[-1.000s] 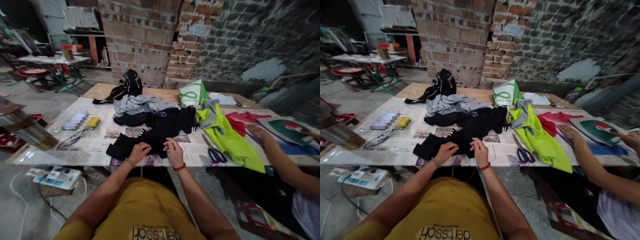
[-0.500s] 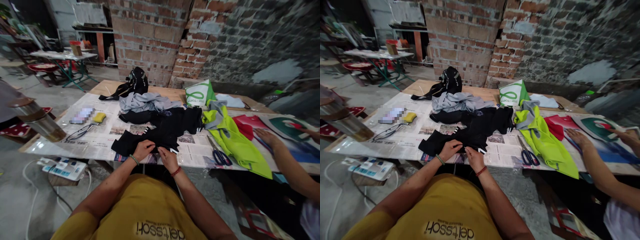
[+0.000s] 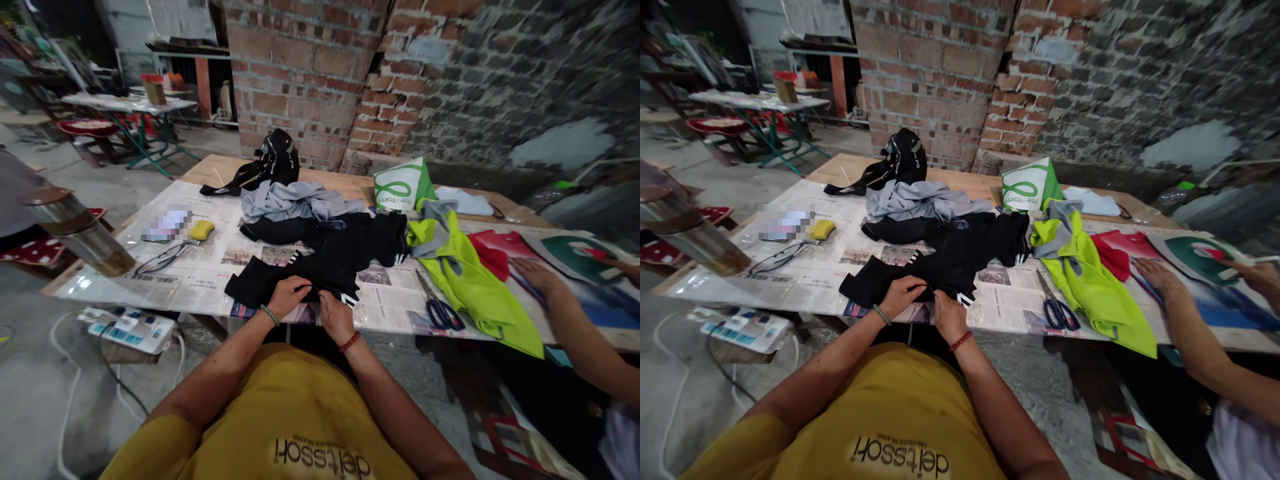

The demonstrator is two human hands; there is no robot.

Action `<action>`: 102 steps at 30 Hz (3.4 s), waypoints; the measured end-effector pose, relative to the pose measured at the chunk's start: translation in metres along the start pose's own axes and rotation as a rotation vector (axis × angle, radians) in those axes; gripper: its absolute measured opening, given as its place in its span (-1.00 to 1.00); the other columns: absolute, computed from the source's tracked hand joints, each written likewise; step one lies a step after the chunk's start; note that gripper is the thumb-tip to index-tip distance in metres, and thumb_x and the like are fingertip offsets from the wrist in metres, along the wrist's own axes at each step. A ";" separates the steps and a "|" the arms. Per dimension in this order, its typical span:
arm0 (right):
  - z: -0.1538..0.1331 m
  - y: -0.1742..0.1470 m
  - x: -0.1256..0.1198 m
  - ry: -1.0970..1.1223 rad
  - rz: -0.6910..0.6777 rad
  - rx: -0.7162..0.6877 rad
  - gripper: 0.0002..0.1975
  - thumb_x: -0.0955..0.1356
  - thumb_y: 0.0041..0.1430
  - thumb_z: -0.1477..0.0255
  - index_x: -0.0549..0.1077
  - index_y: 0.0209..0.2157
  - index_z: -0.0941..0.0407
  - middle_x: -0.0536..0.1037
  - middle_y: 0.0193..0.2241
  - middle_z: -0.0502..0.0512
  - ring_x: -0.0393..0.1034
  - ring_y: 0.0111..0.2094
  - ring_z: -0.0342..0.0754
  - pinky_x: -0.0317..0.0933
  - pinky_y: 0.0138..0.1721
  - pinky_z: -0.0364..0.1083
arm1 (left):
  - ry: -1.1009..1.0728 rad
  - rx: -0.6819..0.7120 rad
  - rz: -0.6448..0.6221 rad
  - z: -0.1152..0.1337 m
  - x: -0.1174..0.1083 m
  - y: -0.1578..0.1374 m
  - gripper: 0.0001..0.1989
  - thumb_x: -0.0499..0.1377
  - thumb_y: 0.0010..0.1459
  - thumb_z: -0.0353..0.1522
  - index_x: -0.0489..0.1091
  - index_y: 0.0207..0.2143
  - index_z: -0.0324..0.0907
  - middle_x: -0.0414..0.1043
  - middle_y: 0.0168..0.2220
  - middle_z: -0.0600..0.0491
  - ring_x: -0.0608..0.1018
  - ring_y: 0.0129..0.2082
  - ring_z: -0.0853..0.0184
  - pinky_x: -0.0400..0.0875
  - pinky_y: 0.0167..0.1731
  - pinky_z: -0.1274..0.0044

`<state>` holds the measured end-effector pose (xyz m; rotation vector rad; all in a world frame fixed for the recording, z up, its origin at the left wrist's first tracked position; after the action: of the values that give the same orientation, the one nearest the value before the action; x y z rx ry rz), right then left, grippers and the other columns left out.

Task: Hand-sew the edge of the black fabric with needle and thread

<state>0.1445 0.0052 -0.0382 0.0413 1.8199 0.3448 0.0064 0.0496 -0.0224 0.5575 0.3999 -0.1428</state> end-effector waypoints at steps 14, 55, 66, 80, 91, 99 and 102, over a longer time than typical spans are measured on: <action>-0.001 0.000 -0.001 -0.011 0.056 -0.032 -0.70 0.11 0.24 0.44 0.40 -0.15 0.14 0.57 -0.41 0.11 0.45 -0.45 -0.11 0.08 -0.46 -0.19 | 0.007 -0.013 0.022 -0.003 0.000 0.000 -0.89 0.18 0.05 -0.45 0.49 -0.35 -0.20 0.51 -0.39 0.05 0.51 -0.37 0.41 0.41 -0.32 0.58; -0.002 0.011 0.005 0.206 0.147 0.052 -0.75 0.12 0.21 0.42 0.35 -0.22 0.18 0.53 -0.43 0.13 0.43 -0.46 -0.07 0.17 -0.48 -0.17 | 0.142 0.062 -0.168 0.003 0.016 -0.005 -0.77 0.10 0.11 -0.46 0.48 -0.19 -0.17 0.52 -0.30 0.00 0.54 -0.31 0.39 0.44 -0.25 0.57; 0.021 0.011 -0.011 0.716 0.300 0.238 -0.69 0.19 0.16 0.29 0.40 -0.17 0.16 0.54 -0.40 0.10 0.40 -0.47 -0.13 0.28 -0.41 -0.15 | 0.101 0.049 -0.158 0.006 0.013 -0.003 -0.76 0.09 0.12 -0.46 0.49 -0.20 -0.17 0.51 -0.33 0.01 0.52 -0.36 0.41 0.42 -0.30 0.59; 0.010 0.021 -0.003 0.749 0.233 0.213 -0.71 0.27 0.08 0.26 0.50 -0.32 0.16 0.53 -0.40 0.11 0.40 -0.43 -0.10 0.28 -0.40 -0.13 | 0.080 0.054 -0.140 0.004 0.014 -0.003 -0.77 0.07 0.12 -0.47 0.49 -0.24 -0.18 0.51 -0.35 0.02 0.51 -0.35 0.40 0.41 -0.29 0.59; 0.004 0.020 -0.014 0.661 0.370 0.149 -0.78 0.23 0.12 0.31 0.42 -0.43 0.13 0.42 -0.44 0.07 0.32 -0.43 -0.11 0.25 -0.38 -0.12 | 0.070 0.047 -0.104 0.004 0.011 -0.003 -0.83 0.12 0.10 -0.44 0.50 -0.29 -0.21 0.53 -0.35 0.01 0.53 -0.36 0.40 0.42 -0.29 0.59; 0.010 0.028 -0.019 0.858 0.315 0.284 -0.82 0.24 0.11 0.30 0.36 -0.41 0.11 0.35 -0.64 -0.08 0.25 -0.63 -0.18 0.16 -0.53 -0.18 | 0.036 0.053 -0.107 0.000 0.011 -0.001 -0.84 0.13 0.10 -0.44 0.50 -0.29 -0.22 0.53 -0.34 0.00 0.54 -0.35 0.40 0.43 -0.28 0.58; 0.009 0.030 -0.013 1.019 0.218 0.348 -0.82 0.24 0.11 0.28 0.34 -0.41 0.10 0.27 -0.77 -0.17 0.17 -0.73 -0.22 0.09 -0.60 -0.21 | 0.028 0.033 -0.099 0.001 0.010 -0.001 -0.85 0.13 0.10 -0.44 0.50 -0.31 -0.23 0.52 -0.35 0.00 0.53 -0.36 0.40 0.41 -0.30 0.59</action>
<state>0.1526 0.0333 -0.0204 0.3628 2.8838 0.1992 0.0156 0.0478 -0.0258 0.5729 0.4537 -0.2373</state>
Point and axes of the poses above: each hand's wrist, its own y-axis towards the middle knuckle, its own x-axis out of the palm, z = x × y, the point moved 6 cm from there along y, towards the middle knuckle
